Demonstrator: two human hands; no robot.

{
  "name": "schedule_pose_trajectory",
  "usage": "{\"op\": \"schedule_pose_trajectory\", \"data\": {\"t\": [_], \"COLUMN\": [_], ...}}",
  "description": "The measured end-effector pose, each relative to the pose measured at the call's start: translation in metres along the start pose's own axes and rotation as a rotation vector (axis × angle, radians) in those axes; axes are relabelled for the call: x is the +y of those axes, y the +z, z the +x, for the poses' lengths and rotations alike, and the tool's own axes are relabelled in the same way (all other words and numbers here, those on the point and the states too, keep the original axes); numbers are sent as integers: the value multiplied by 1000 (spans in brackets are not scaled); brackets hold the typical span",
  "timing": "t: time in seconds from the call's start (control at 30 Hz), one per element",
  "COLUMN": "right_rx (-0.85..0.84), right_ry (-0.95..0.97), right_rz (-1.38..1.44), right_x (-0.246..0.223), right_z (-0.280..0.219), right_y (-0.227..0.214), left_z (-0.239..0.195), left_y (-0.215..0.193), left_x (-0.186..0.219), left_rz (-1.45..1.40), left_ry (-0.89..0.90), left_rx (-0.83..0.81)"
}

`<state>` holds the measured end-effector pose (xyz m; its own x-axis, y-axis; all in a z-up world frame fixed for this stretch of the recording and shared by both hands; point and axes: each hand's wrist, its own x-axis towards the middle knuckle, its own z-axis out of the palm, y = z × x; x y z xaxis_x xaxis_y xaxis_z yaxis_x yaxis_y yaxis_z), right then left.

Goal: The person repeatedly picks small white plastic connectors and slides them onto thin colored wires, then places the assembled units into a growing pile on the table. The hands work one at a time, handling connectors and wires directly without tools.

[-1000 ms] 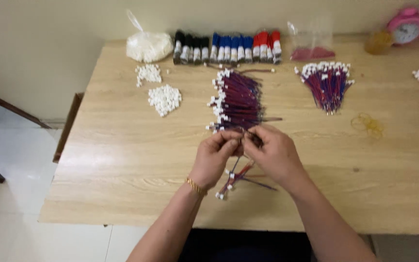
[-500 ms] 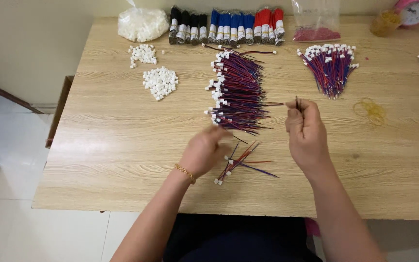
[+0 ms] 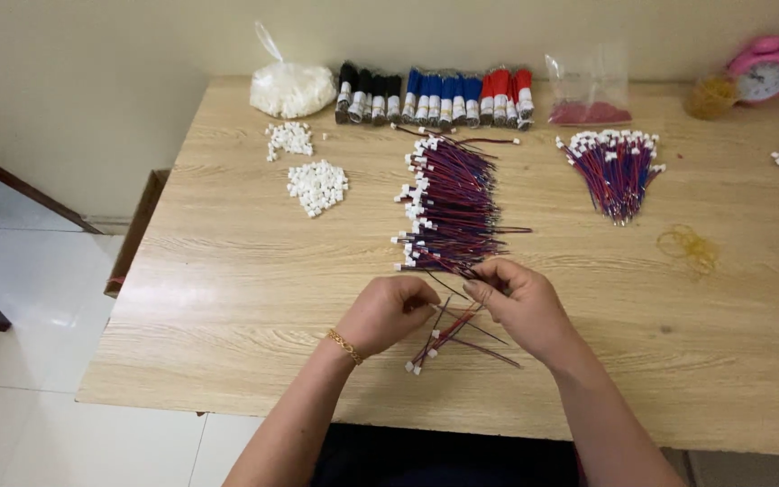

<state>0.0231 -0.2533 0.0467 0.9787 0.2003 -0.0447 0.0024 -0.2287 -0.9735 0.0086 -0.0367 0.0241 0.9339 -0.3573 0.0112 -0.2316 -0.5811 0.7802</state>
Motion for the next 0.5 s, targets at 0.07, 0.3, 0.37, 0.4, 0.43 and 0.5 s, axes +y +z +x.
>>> {"op": "schedule_pose_trajectory", "data": {"t": [0.07,0.3,0.37,0.4,0.43,0.5], "right_rx": [-8,-22,-8,-8,-9,-13], "right_ry": [21,-2,-8,-19,-30,-26], "right_rz": [-12,-166,-219,-226,-233,-224], "right_x": [4,-15,-23,-25,-26,-30], "right_z": [2,-3,-5,-5,-4,-7], "right_y": [0,2,3,3,3,4], "left_z": [1,17,17,17,17,19], "left_y": [-5,22,24,24,25,27], "left_x": [8,-7,-3,-1,2,0], "left_rz": [-113,-751,-793,-804,-815,-827], "left_ry": [-3,-61,-75,-69,-63,-59], "left_rx": [27,169,177,190,202,209]}}
